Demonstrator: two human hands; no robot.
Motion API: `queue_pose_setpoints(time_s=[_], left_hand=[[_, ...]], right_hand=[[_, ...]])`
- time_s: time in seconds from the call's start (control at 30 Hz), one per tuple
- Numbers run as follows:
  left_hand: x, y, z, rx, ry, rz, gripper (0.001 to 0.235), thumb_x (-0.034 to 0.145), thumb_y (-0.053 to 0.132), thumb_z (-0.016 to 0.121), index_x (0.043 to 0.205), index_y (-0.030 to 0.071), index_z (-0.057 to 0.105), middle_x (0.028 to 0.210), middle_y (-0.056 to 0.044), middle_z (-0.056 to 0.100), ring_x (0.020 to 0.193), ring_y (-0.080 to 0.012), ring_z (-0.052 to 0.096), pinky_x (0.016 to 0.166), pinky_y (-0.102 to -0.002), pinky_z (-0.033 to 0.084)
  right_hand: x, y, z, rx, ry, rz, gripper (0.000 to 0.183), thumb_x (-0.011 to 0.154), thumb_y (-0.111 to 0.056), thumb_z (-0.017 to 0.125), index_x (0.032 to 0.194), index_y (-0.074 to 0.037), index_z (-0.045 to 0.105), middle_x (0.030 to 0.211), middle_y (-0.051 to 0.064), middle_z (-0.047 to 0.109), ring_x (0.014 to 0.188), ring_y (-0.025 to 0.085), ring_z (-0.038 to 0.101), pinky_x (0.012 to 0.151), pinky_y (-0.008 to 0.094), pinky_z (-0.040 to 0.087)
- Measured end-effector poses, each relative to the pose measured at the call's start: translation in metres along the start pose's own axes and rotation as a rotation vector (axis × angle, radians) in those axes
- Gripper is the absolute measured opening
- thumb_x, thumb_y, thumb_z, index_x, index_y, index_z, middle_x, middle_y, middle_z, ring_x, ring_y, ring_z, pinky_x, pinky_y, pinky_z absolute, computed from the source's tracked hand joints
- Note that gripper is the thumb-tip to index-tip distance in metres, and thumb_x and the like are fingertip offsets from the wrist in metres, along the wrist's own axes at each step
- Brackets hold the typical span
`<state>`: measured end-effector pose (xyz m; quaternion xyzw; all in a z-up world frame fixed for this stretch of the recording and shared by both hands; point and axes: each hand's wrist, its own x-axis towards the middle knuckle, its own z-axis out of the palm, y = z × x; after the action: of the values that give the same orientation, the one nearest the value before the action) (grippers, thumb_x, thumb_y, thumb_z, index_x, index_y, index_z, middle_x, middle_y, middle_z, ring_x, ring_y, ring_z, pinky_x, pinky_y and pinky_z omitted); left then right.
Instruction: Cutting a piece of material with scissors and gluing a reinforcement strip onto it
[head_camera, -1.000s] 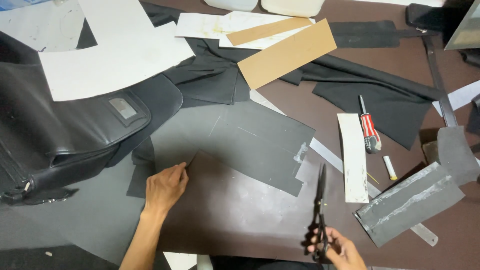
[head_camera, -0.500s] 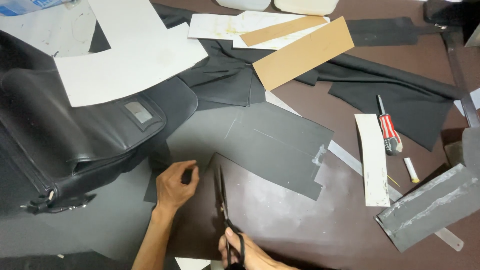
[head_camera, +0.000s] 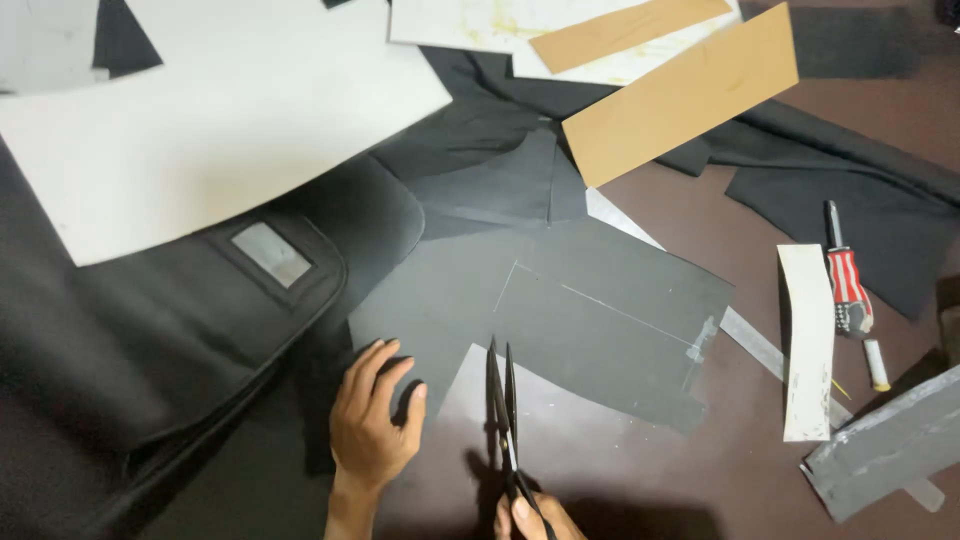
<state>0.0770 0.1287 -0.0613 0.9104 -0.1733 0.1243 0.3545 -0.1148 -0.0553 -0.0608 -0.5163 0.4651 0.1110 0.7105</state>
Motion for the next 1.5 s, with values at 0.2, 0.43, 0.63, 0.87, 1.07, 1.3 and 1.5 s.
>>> queue_pose_setpoints(time_s=[0.2, 0.43, 0.63, 0.87, 1.07, 1.3, 1.5], left_hand=[[0.016, 0.007, -0.005, -0.008, -0.034, 0.008, 0.036, 0.087, 0.033, 0.076, 0.113, 0.009, 0.069, 0.134, -0.012, 0.064, 0.126, -0.0358, 0.061, 0.101, -0.047, 0.051], [0.02, 0.008, 0.003, 0.12, -0.096, -0.041, 0.045, 0.077, 0.044, 0.085, 0.11, 0.016, 0.07, 0.136, -0.008, 0.065, 0.125, -0.0311, 0.063, 0.091, -0.044, 0.051], [0.025, 0.012, 0.003, 0.1, -0.033, 0.051, 0.036, 0.081, 0.036, 0.085, 0.107, 0.015, 0.072, 0.127, -0.004, 0.072, 0.12, -0.0257, 0.068, 0.094, -0.038, 0.052], [0.064, 0.019, -0.021, 0.05, -0.206, 0.187, 0.036, 0.075, 0.021, 0.075, 0.11, 0.014, 0.07, 0.104, 0.0, 0.077, 0.088, -0.02, 0.072, 0.066, -0.033, 0.058], [0.044, 0.0, -0.001, -0.134, -0.373, 0.132, 0.044, 0.075, 0.006, 0.071, 0.119, 0.01, 0.07, 0.084, -0.003, 0.08, 0.074, -0.0215, 0.076, 0.07, -0.038, 0.059], [0.046, 0.003, -0.011, -0.202, -0.399, 0.104, 0.047, 0.076, 0.003, 0.071, 0.123, 0.01, 0.066, 0.084, -0.004, 0.08, 0.074, -0.0219, 0.077, 0.072, -0.038, 0.059], [0.058, 0.011, -0.026, -0.263, -0.512, -0.026, 0.046, 0.08, 0.006, 0.072, 0.125, 0.013, 0.067, 0.091, -0.006, 0.083, 0.082, -0.0238, 0.08, 0.078, -0.038, 0.062]], right_hand=[[0.035, -0.001, -0.008, -0.343, -0.54, 0.025, 0.059, 0.091, -0.065, 0.049, 0.07, -0.01, 0.057, 0.067, 0.002, 0.056, 0.06, 0.014, 0.05, 0.059, 0.031, 0.037], [0.017, -0.011, 0.023, -0.535, -0.551, -0.098, 0.061, 0.094, -0.068, 0.039, 0.072, -0.015, 0.06, 0.071, -0.002, 0.06, 0.064, 0.012, 0.055, 0.065, 0.028, 0.043], [0.013, -0.042, 0.041, -0.496, -0.539, -0.137, 0.063, 0.095, -0.065, 0.038, 0.073, -0.013, 0.065, 0.072, 0.0, 0.068, 0.069, 0.013, 0.063, 0.072, 0.029, 0.046], [-0.027, -0.107, 0.094, -0.406, -0.36, 0.14, 0.059, 0.096, -0.059, 0.037, 0.078, -0.01, 0.064, 0.073, 0.004, 0.069, 0.071, 0.015, 0.068, 0.075, 0.027, 0.051], [-0.024, -0.097, 0.129, -0.575, -0.227, 0.075, 0.076, 0.091, -0.071, 0.019, 0.067, -0.013, 0.063, 0.069, 0.004, 0.07, 0.069, 0.018, 0.065, 0.075, 0.032, 0.051], [-0.02, -0.105, 0.139, -0.562, -0.163, 0.039, 0.071, 0.095, -0.069, 0.024, 0.062, -0.014, 0.053, 0.063, 0.002, 0.062, 0.062, 0.017, 0.059, 0.07, 0.034, 0.048], [-0.022, -0.115, 0.142, -0.587, -0.15, 0.048, 0.074, 0.095, -0.07, 0.024, 0.06, -0.012, 0.053, 0.063, 0.005, 0.063, 0.063, 0.018, 0.062, 0.072, 0.034, 0.05]])
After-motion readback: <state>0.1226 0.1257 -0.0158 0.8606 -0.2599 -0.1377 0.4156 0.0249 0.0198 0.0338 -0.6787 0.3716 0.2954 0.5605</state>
